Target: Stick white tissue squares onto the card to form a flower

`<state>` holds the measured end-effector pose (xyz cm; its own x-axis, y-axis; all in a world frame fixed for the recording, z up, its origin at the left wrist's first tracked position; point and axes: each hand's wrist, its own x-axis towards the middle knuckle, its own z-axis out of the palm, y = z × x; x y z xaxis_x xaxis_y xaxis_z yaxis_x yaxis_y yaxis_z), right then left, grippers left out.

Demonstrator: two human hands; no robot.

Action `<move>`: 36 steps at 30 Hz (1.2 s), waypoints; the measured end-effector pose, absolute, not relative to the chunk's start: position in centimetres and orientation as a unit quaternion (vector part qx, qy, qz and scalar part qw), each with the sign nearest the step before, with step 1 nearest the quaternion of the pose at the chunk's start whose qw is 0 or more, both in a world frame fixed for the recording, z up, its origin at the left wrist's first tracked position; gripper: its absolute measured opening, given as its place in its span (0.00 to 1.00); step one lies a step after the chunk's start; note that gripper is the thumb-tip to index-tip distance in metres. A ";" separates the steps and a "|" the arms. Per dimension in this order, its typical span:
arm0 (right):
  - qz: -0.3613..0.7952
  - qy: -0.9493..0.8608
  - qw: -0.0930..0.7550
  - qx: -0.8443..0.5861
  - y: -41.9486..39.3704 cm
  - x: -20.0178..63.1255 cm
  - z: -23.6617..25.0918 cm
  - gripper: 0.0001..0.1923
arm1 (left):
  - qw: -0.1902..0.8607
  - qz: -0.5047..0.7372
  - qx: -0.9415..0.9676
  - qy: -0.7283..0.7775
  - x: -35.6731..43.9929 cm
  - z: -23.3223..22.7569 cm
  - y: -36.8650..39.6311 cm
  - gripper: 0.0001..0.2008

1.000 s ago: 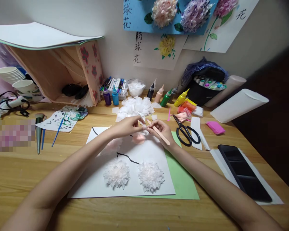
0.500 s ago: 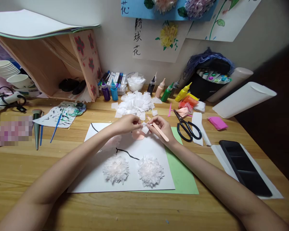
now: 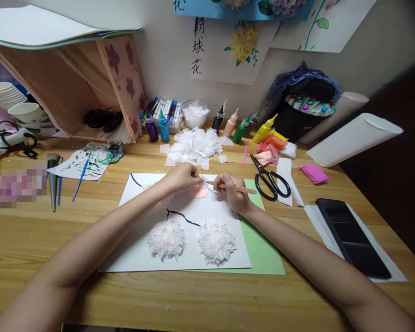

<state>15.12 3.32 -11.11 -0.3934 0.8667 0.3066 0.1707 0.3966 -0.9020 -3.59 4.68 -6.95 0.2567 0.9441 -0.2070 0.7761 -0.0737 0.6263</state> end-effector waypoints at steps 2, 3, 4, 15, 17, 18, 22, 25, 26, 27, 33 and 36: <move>0.406 -0.738 0.400 -0.363 3.3 15.0 -11.0 0.27 | 0.326 0.135 0.725 0.591 -3.7 -7.0 4.8 0.13; 0.403 -0.740 0.395 -0.364 3.3 15.0 -11.0 0.27 | 0.327 0.141 0.726 0.588 -3.8 -7.0 4.8 0.14; 0.402 -0.742 0.392 -0.366 3.3 15.0 -11.0 0.27 | 0.328 0.149 0.726 0.586 -3.8 -7.0 4.8 0.14; 0.382 -0.746 0.412 -0.357 3.1 15.1 -11.0 0.27 | 0.372 0.198 0.713 0.561 -3.2 -7.7 4.9 0.10; 0.377 -0.733 0.437 -0.359 3.0 15.2 -11.0 0.29 | 0.411 0.204 0.695 0.554 -3.1 -7.6 5.0 0.10; 0.375 -0.726 0.451 -0.359 2.9 15.3 -11.1 0.29 | 0.438 0.206 0.682 0.549 -3.1 -7.5 5.1 0.11; 0.372 -0.704 0.482 -0.365 2.7 15.6 -11.2 0.31 | 0.522 0.208 0.635 0.530 -3.1 -7.0 5.1 0.12; 0.375 -0.709 0.468 -0.371 2.8 15.4 -11.2 0.31 | 0.508 0.206 0.639 0.539 -3.1 -7.2 5.0 0.11; 0.378 -0.713 0.459 -0.372 2.8 15.3 -11.1 0.31 | 0.490 0.202 0.647 0.548 -3.1 -7.4 5.0 0.11; 0.384 -0.716 0.447 -0.374 2.9 15.2 -11.1 0.30 | 0.468 0.197 0.657 0.557 -3.1 -7.6 5.0 0.10; 0.421 -0.716 0.396 -0.391 3.3 14.8 -11.1 0.28 | 0.362 0.191 0.708 0.576 -3.2 -8.1 4.9 0.07; 0.435 -0.715 0.388 -0.387 3.3 14.9 -11.2 0.28 | 0.343 0.182 0.716 0.580 -3.3 -7.9 4.9 0.07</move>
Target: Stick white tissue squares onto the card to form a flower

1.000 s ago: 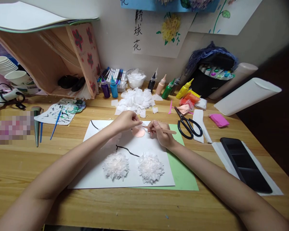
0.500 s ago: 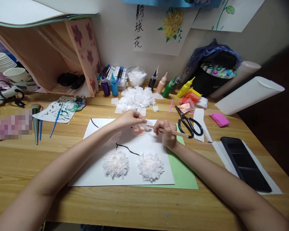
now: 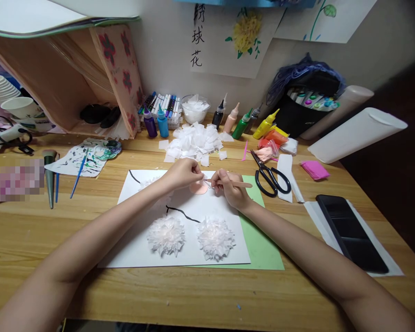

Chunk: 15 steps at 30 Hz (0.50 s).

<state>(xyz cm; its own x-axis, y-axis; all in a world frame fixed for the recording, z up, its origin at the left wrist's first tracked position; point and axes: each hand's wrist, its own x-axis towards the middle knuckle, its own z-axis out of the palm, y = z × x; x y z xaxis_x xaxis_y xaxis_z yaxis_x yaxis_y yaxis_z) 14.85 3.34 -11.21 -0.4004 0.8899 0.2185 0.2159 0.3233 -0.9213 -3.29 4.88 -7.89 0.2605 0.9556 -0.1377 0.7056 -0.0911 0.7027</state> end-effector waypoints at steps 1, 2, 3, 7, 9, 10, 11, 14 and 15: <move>0.438 -0.716 0.386 -0.383 3.4 14.8 -11.2 0.27 | 0.341 0.180 0.717 0.582 -3.3 -7.8 4.9 0.07; 0.439 -0.718 0.385 -0.379 3.4 14.8 -11.2 0.27 | 0.339 0.178 0.717 0.583 -3.3 -7.8 4.9 0.07; 0.439 -0.721 0.382 -0.375 3.5 14.8 -11.2 0.27 | 0.338 0.174 0.718 0.583 -3.3 -7.7 4.9 0.07; 0.447 -0.727 0.369 -0.369 3.7 14.8 -11.2 0.26 | 0.319 0.159 0.731 0.582 -3.7 -7.3 5.1 0.09; 0.461 -0.720 0.363 -0.370 3.8 14.8 -11.2 0.26 | 0.286 0.147 0.742 0.588 -4.2 -7.1 5.4 0.11; 0.469 -0.716 0.360 -0.371 3.8 14.7 -11.2 0.26 | 0.270 0.135 0.747 0.592 -4.6 -7.0 5.6 0.11; 0.475 -0.713 0.358 -0.371 3.9 14.7 -11.3 0.26 | 0.257 0.120 0.751 0.595 -5.0 -6.9 5.8 0.11; 0.484 -0.710 0.353 -0.370 4.0 14.6 -11.2 0.26 | 0.264 0.067 0.755 0.596 -6.1 -6.7 6.2 0.08; 0.486 -0.710 0.352 -0.369 4.1 14.6 -11.2 0.25 | 0.274 0.055 0.754 0.594 -6.4 -6.7 6.3 0.07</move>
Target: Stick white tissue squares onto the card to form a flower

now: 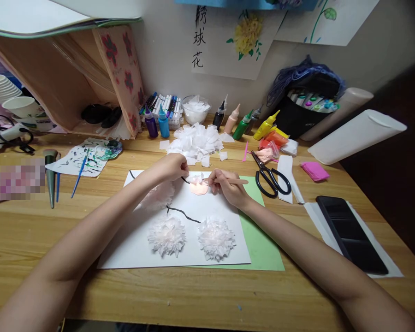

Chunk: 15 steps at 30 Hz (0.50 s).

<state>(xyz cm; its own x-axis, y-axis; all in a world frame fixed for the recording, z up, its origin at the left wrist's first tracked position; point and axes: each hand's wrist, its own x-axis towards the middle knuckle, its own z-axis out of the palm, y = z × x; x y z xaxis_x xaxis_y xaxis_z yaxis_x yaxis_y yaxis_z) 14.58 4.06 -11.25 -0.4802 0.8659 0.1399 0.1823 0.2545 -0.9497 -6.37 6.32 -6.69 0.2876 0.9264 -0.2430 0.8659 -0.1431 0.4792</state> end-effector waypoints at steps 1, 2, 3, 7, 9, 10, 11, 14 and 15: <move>0.487 -0.710 0.351 -0.369 4.1 14.5 -11.3 0.26 | 0.283 0.049 0.753 0.592 -6.6 -6.7 6.4 0.06; 0.486 -0.711 0.350 -0.368 4.2 14.5 -11.3 0.26 | 0.288 0.047 0.753 0.591 -6.7 -6.7 6.4 0.06; 0.484 -0.713 0.349 -0.368 4.3 14.4 -11.2 0.26 | 0.289 0.049 0.753 0.589 -6.7 -6.8 6.5 0.07; 0.448 -0.744 0.339 -0.361 4.6 14.1 -10.9 0.26 | 0.289 0.058 0.752 0.589 -6.6 -6.8 6.5 0.07; 0.426 -0.765 0.331 -0.352 4.8 13.8 -10.5 0.26 | 0.291 0.058 0.751 0.590 -6.5 -6.8 6.4 0.06; 0.420 -0.771 0.326 -0.349 4.9 13.6 -10.2 0.27 | 0.292 0.057 0.749 0.592 -6.5 -6.7 6.4 0.06; 0.420 -0.773 0.323 -0.351 4.9 13.4 -10.0 0.27 | 0.294 0.056 0.748 0.592 -6.5 -6.7 6.4 0.07; 0.424 -0.759 0.327 -0.370 4.9 12.7 -9.5 0.28 | 0.300 0.058 0.747 0.591 -6.5 -6.7 6.4 0.07; 0.415 -0.761 0.332 -0.373 4.8 12.6 -9.6 0.28 | 0.301 0.059 0.748 0.589 -6.6 -6.7 6.4 0.07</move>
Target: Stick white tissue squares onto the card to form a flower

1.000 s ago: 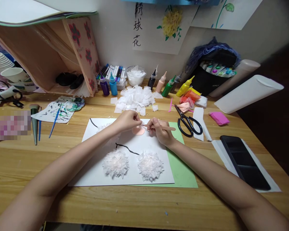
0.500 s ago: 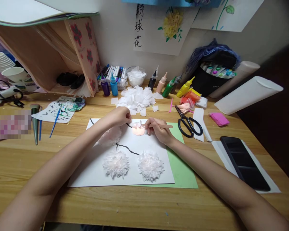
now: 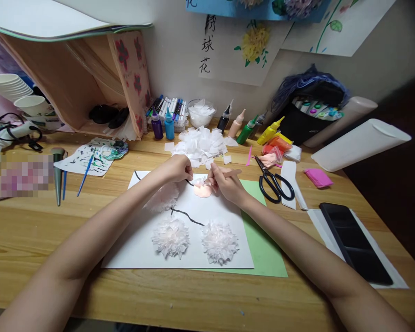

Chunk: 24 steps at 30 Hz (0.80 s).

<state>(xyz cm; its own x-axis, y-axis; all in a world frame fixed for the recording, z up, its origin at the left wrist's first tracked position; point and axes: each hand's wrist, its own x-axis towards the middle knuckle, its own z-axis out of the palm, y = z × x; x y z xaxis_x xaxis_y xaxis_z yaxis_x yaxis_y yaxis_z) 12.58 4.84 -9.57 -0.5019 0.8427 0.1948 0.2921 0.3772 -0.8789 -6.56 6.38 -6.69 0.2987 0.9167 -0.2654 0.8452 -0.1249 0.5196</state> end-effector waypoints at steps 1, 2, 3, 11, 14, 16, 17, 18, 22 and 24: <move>0.402 -0.766 0.337 -0.371 4.7 12.5 -9.7 0.28 | 0.301 0.061 0.748 0.588 -6.6 -6.7 6.4 0.07; 0.390 -0.771 0.344 -0.367 4.6 12.5 -9.9 0.28 | 0.302 0.061 0.748 0.587 -6.6 -6.7 6.4 0.07; 0.383 -0.773 0.352 -0.363 4.5 12.6 -10.1 0.28 | 0.303 0.062 0.747 0.588 -6.6 -6.8 6.4 0.07; 0.438 -0.692 0.424 -0.387 4.7 13.4 -11.4 0.29 | 0.305 0.059 0.744 0.591 -6.7 -6.9 6.5 0.08; 0.432 -0.708 0.409 -0.381 4.7 13.2 -11.3 0.28 | 0.302 0.053 0.746 0.592 -6.7 -6.9 6.5 0.08; 0.427 -0.719 0.396 -0.379 4.7 13.0 -11.2 0.28 | 0.298 0.052 0.748 0.590 -6.7 -6.9 6.5 0.08; 0.422 -0.725 0.390 -0.380 4.7 12.9 -11.1 0.28 | 0.298 0.051 0.749 0.589 -6.7 -6.9 6.5 0.08; 0.415 -0.731 0.386 -0.380 4.7 12.8 -11.0 0.28 | 0.298 0.051 0.750 0.589 -6.7 -6.8 6.5 0.08; 0.346 -0.783 0.374 -0.356 5.0 12.7 -11.0 0.28 | 0.300 0.049 0.748 0.590 -6.5 -6.7 6.5 0.08; 0.290 -0.827 0.367 -0.312 5.1 12.9 -11.2 0.27 | 0.302 0.051 0.746 0.592 -6.5 -6.7 6.4 0.08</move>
<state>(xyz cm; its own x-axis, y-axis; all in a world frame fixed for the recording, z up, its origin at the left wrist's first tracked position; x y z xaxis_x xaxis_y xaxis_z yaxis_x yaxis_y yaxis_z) 12.86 5.15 -11.21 -0.5363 0.7289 0.4256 0.3028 0.6369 -0.7090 -6.50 6.41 -6.66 0.2942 0.9133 -0.2815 0.8520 -0.1172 0.5103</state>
